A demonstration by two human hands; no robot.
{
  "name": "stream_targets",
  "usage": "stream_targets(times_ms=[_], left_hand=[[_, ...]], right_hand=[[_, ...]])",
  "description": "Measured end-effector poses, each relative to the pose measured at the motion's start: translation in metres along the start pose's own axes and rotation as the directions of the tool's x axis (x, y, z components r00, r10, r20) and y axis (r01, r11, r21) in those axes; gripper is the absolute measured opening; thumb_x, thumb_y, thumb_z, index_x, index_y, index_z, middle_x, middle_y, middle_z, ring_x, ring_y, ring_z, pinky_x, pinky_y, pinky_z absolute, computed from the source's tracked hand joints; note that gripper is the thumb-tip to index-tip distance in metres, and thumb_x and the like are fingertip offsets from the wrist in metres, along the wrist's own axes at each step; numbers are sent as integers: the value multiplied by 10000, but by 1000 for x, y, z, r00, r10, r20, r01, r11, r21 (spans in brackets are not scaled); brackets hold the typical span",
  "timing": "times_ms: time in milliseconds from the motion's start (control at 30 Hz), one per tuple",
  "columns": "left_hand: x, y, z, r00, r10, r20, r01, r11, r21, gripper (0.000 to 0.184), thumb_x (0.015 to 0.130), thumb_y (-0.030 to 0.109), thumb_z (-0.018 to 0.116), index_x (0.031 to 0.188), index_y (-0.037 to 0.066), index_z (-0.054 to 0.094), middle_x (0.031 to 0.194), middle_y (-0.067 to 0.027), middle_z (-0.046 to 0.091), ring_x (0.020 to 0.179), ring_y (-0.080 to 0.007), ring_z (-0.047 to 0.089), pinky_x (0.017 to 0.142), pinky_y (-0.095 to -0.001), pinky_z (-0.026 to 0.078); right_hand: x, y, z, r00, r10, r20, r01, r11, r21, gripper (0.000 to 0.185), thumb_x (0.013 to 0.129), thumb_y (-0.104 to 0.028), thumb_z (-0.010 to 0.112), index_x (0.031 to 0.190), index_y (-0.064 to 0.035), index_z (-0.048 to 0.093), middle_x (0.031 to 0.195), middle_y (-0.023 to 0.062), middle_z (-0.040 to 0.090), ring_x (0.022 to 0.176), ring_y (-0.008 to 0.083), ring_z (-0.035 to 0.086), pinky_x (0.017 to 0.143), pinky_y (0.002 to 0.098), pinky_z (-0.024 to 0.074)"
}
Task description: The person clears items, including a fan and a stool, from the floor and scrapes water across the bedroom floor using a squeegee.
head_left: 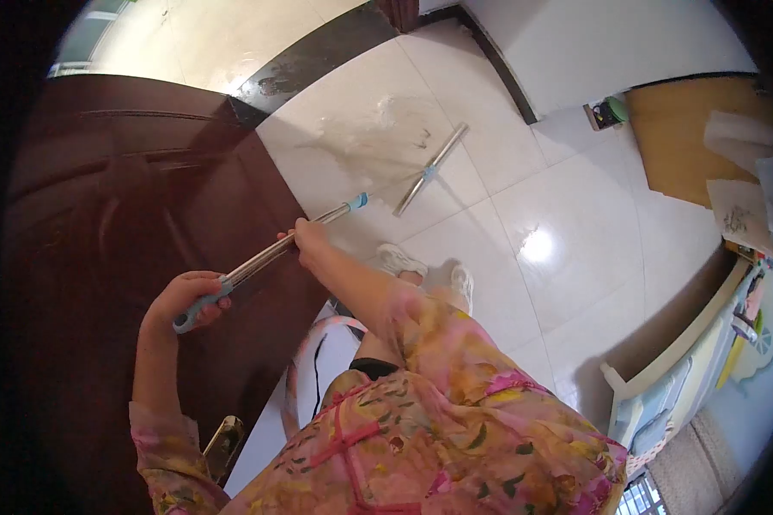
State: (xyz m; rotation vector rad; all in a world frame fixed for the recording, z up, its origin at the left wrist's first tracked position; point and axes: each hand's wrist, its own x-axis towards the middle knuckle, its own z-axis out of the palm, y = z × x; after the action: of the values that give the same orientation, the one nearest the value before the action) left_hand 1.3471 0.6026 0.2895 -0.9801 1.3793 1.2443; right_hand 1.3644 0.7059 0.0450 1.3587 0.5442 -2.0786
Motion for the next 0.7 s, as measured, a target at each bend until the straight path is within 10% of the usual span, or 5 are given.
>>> stream_targets(times_ms=[500,700], left_hand=[[6,52,68,985,149,-84,-147,989,36,242,746,134,469,952,9,455,655,-68,501,459,-85,440,359,-192,348],[9,34,145,976,12,219,76,918,-389,194,760,141,446,918,29,447,666,-69,491,433,-84,399,348,-192,325]], right_hand=[[19,-107,40,960,5,281,51,980,-193,191,765,-135,396,855,31,366,616,85,434,497,232,517,478,346,464],[-80,-199,-49,985,44,166,-2,969,-246,236,767,-196,474,854,4,384,636,96,448,556,236,529,482,361,466]])
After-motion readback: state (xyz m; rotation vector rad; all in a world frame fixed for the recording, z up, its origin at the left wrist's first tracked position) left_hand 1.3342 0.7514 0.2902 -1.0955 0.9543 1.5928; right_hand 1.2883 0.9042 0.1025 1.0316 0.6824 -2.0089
